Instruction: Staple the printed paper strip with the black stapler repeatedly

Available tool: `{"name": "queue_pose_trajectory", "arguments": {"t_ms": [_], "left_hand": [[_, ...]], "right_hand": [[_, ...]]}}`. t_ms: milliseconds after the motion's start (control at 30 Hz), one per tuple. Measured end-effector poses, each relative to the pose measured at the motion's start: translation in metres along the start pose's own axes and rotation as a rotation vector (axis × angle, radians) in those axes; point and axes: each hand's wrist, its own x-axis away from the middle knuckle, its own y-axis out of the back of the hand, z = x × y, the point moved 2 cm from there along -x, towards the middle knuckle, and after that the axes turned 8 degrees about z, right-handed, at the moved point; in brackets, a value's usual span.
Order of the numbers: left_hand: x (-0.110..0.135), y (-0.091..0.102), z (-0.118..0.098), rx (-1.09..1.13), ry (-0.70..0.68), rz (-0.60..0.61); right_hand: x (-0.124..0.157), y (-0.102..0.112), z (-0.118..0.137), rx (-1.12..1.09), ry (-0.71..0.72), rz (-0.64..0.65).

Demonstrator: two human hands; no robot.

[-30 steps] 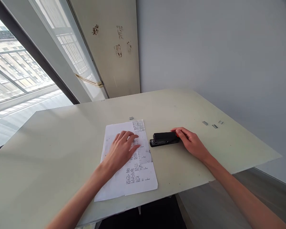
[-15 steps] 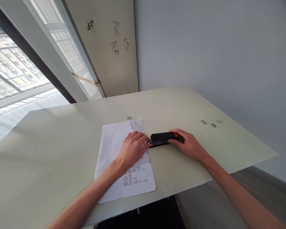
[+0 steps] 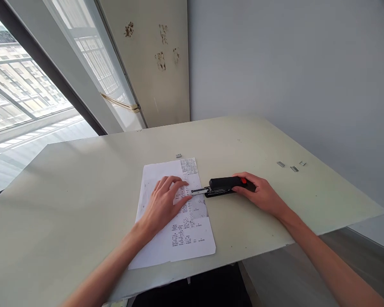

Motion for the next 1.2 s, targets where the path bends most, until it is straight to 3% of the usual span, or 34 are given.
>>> {"name": "queue_pose_trajectory", "arguments": {"t_ms": [167,300,533,700,933,1200], "left_hand": [[-0.002,0.003,0.021,-0.019,0.143,0.016],[-0.006,0.002,0.026,-0.014,0.133,0.053],[-0.005,0.013,-0.007,0.176,0.077,0.058],[-0.014,0.013,-0.031,0.08,-0.11,0.055],[-0.021,0.009,-0.035,-0.1,-0.21,0.083],[-0.021,0.009,-0.033,-0.115,-0.185,0.068]], "right_hand": [[0.001,-0.001,0.0,0.012,-0.004,-0.012],[0.001,-0.001,0.0,0.017,-0.019,-0.023],[0.001,0.0,-0.001,0.04,-0.01,-0.026],[0.001,0.001,0.0,0.034,-0.002,-0.028],[0.0,0.003,0.001,0.031,0.035,-0.011],[0.0,0.003,0.0,0.025,0.038,-0.02]]}}
